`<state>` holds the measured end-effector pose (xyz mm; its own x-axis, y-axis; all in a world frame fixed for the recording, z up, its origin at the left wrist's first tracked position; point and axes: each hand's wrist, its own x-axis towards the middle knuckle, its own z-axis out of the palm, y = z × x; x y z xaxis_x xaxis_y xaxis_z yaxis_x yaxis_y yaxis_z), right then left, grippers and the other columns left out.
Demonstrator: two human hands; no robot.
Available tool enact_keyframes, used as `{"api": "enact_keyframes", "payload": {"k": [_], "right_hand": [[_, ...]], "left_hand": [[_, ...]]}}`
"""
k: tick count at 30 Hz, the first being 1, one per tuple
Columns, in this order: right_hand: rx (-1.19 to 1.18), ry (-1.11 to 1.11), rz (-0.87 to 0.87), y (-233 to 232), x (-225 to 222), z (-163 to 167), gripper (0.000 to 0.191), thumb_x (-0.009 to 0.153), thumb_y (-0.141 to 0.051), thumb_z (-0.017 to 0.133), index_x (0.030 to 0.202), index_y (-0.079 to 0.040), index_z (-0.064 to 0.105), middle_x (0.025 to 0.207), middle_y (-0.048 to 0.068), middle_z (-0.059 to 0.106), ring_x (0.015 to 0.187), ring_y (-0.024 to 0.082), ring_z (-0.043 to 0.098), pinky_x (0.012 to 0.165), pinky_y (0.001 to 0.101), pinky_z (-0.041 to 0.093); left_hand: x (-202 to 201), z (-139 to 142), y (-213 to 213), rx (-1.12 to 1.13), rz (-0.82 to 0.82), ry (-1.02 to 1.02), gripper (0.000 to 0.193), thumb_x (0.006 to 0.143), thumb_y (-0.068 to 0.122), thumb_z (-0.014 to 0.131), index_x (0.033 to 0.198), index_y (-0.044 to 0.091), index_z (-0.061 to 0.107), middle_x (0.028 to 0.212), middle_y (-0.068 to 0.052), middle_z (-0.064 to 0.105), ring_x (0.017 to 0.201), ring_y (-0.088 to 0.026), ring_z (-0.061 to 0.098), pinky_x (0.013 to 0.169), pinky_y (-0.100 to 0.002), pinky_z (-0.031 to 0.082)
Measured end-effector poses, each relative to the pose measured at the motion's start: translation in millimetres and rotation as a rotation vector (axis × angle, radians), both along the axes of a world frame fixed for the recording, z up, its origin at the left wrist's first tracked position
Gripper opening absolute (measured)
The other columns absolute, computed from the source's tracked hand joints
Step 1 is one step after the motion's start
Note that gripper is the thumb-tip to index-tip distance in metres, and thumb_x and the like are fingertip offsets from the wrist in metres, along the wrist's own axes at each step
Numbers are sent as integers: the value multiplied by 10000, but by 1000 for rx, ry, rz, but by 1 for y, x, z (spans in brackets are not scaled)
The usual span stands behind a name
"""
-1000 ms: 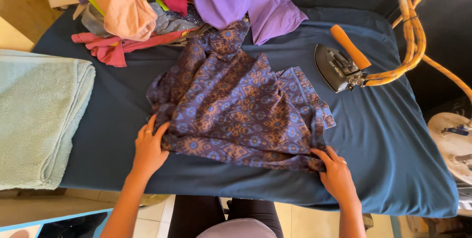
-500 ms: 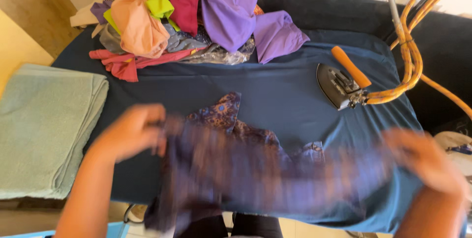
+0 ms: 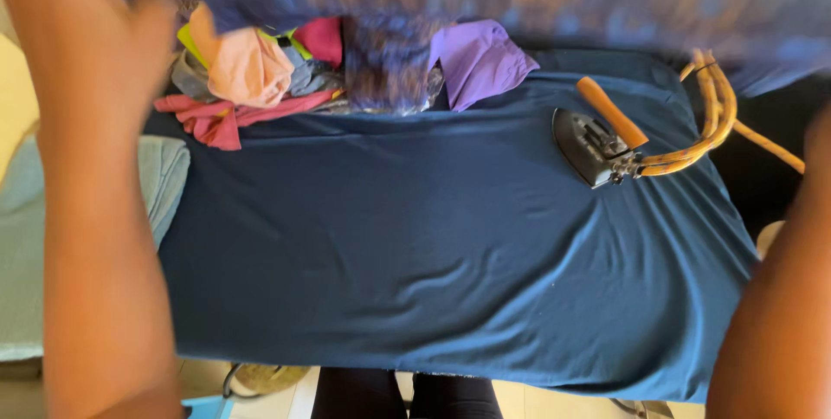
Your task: The person irons a light green towel and then a patterned shirt on a blue ironing board. They use a steam iron, smoothing the fabric and adjusting the items as needed.
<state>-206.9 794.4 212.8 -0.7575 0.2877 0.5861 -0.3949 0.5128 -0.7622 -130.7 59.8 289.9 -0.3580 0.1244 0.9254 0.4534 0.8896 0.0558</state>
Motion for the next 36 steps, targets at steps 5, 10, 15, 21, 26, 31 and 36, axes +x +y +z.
{"api": "enact_keyframes", "payload": {"k": [5, 10, 15, 21, 26, 31, 36], "right_hand": [[134, -126, -145, 6, 117, -95, 364, 811, 191, 576, 1124, 34, 675, 1139, 146, 720, 917, 250, 635, 819, 388, 491], [345, -278, -134, -21, 252, -171, 381, 781, 204, 590, 1114, 34, 663, 1194, 163, 726, 953, 278, 634, 852, 404, 495], [637, -496, 212, -8, 303, -217, 504, 635, -24, 821, 1126, -48, 707, 1229, 115, 723, 1172, 293, 655, 976, 417, 491], [408, -599, -267, 12, 314, -262, 491, 943, -361, 792, 1273, -38, 626, 1314, 188, 641, 1153, 306, 649, 965, 412, 510], [574, -656, -422, -16, 276, -288, 650, 916, -407, 869, 1374, -20, 618, 1175, 236, 717, 1041, 357, 673, 878, 460, 519], [-136, -495, -305, -27, 298, -279, 526, 957, -126, 782, 1396, -47, 504, 1043, 184, 670, 752, 224, 545, 606, 392, 388], [-243, -321, -69, -8, 362, -257, 532, 917, -77, 834, 1263, -38, 431, 1161, 68, 545, 1001, 111, 605, 861, 282, 507]], "left_hand": [[89, -63, 25, -263, -73, -331, 191, 668, 81, 787, 732, 27, 616, 1187, -127, 675, 1174, -385, 594, 992, -506, 427], [137, -173, 17, -166, -338, -1135, 272, 718, 313, 883, 829, 106, 746, 1036, 20, 779, 943, -248, 609, 969, -416, 460], [188, -260, -16, 590, -562, -1722, 385, 739, 200, 845, 1084, 49, 765, 1088, -99, 791, 965, -231, 723, 852, -396, 581], [169, -307, 4, 363, 245, -928, 602, 871, 491, 760, 1176, -24, 694, 1169, -240, 700, 1039, -388, 688, 852, -452, 534], [146, -331, 47, 293, 363, -1078, 515, 942, 477, 680, 1127, 1, 611, 1034, -296, 697, 985, -511, 651, 825, -572, 513], [165, -333, 17, 487, 285, -1045, 529, 951, 416, 700, 1208, -15, 529, 1002, -342, 667, 1003, -554, 616, 793, -583, 505], [235, -304, -25, 471, 242, -1054, 531, 886, 441, 749, 1141, -1, 599, 927, -254, 662, 821, -419, 640, 758, -494, 513]]}}
